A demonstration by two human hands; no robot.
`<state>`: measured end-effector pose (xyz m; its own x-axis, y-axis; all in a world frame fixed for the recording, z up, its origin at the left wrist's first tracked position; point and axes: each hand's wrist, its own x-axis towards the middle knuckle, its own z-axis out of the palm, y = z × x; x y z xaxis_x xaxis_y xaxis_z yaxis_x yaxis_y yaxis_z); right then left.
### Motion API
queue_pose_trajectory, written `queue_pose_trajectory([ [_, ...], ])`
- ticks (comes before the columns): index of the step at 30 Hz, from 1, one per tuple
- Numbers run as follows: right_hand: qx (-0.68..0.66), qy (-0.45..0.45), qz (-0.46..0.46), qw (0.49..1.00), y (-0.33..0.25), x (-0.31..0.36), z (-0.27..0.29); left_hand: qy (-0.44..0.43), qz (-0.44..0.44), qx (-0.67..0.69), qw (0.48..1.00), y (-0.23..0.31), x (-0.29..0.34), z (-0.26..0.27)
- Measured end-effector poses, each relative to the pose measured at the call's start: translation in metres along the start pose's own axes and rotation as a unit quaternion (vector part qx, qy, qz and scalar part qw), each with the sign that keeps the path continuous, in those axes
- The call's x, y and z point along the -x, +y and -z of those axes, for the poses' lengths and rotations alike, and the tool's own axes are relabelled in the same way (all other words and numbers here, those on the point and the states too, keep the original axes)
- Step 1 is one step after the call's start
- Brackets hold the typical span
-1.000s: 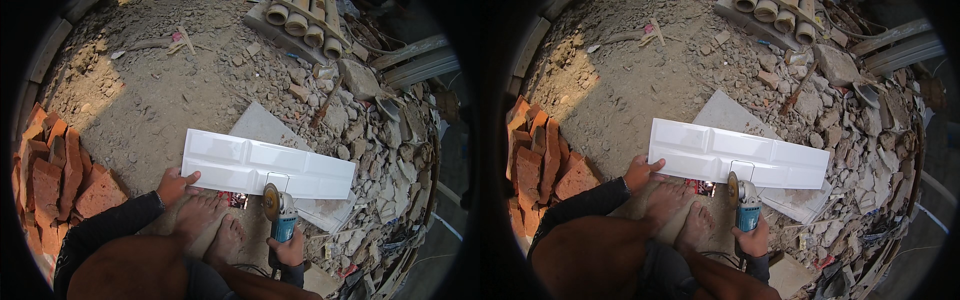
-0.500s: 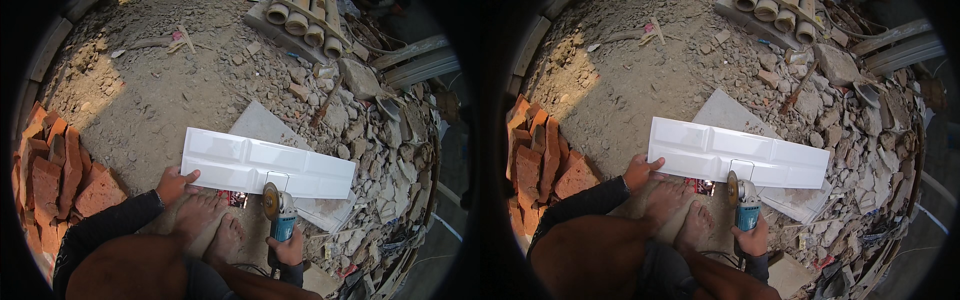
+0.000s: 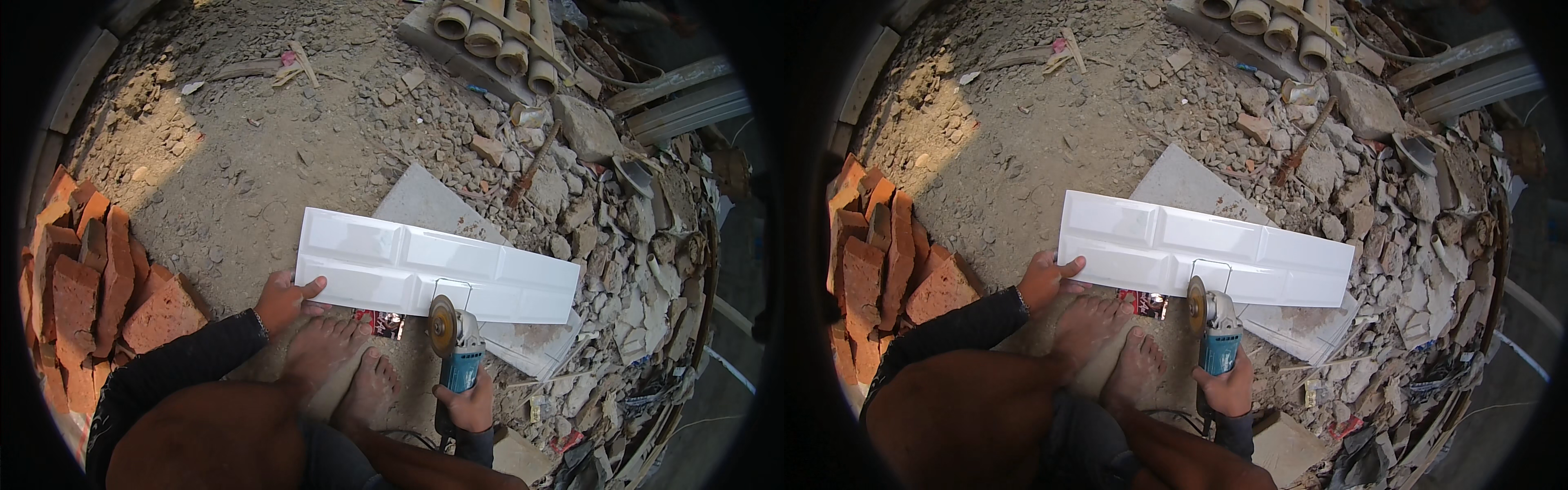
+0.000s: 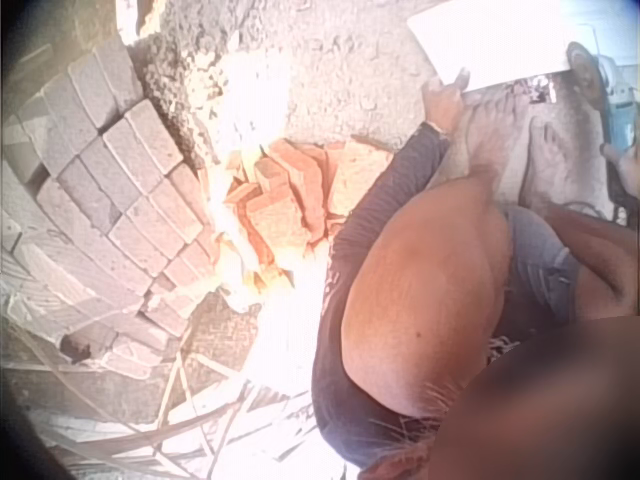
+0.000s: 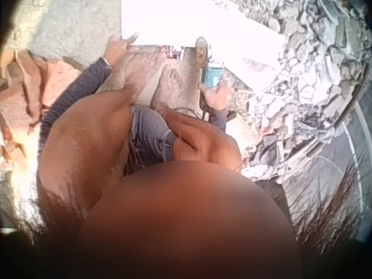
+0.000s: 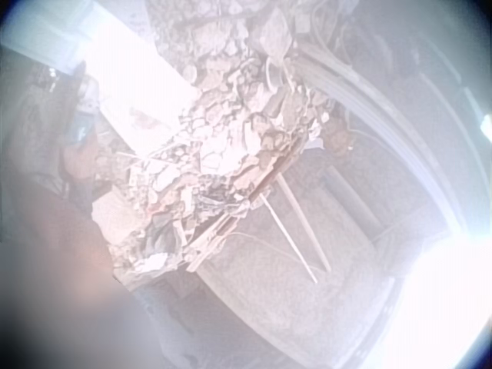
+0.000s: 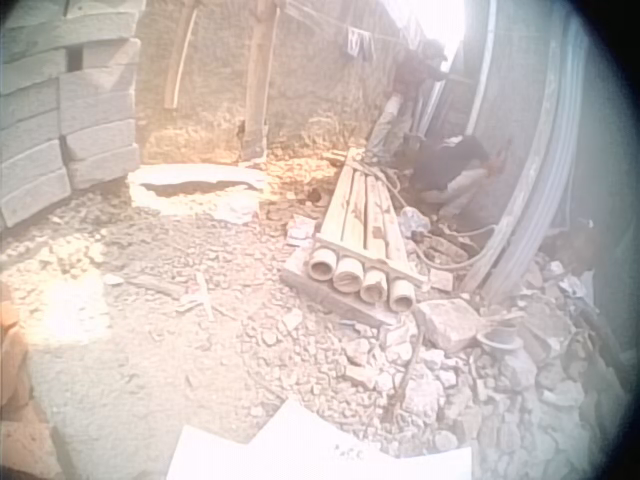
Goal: The person uses an angle grinder to cut a rectangular section out of a white ceramic tile. They hold the tile steady with one hand while guiding the grinder with the other, completing the cut and separating the piece.
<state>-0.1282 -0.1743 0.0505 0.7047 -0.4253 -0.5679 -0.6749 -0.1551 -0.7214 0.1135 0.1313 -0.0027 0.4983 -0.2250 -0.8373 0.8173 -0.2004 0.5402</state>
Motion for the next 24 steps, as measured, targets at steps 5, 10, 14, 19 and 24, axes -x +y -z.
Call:
queue_pose_trajectory([
  [5, 0.021, 0.003, -0.013, 1.0, -0.002, 0.0, 0.0, -0.005, 0.0, -0.001, 1.0, 0.0, -0.001, 0.001],
  [10, 0.022, 0.006, -0.011, 1.0, -0.005, 0.0, -0.001, -0.002, -0.003, -0.006, 1.0, 0.0, -0.002, 0.001],
  [14, 0.023, 0.008, -0.024, 0.999, -0.011, 0.002, -0.001, -0.002, 0.002, -0.003, 1.0, 0.0, -0.001, 0.001],
  [19, 0.015, 0.008, -0.023, 1.0, -0.016, 0.004, 0.002, -0.003, -0.001, 0.0, 1.0, 0.0, -0.001, 0.001],
  [24, 0.003, 0.008, -0.016, 1.0, -0.011, 0.004, 0.003, 0.001, 0.007, 0.001, 1.0, -0.001, -0.002, 0.001],
])
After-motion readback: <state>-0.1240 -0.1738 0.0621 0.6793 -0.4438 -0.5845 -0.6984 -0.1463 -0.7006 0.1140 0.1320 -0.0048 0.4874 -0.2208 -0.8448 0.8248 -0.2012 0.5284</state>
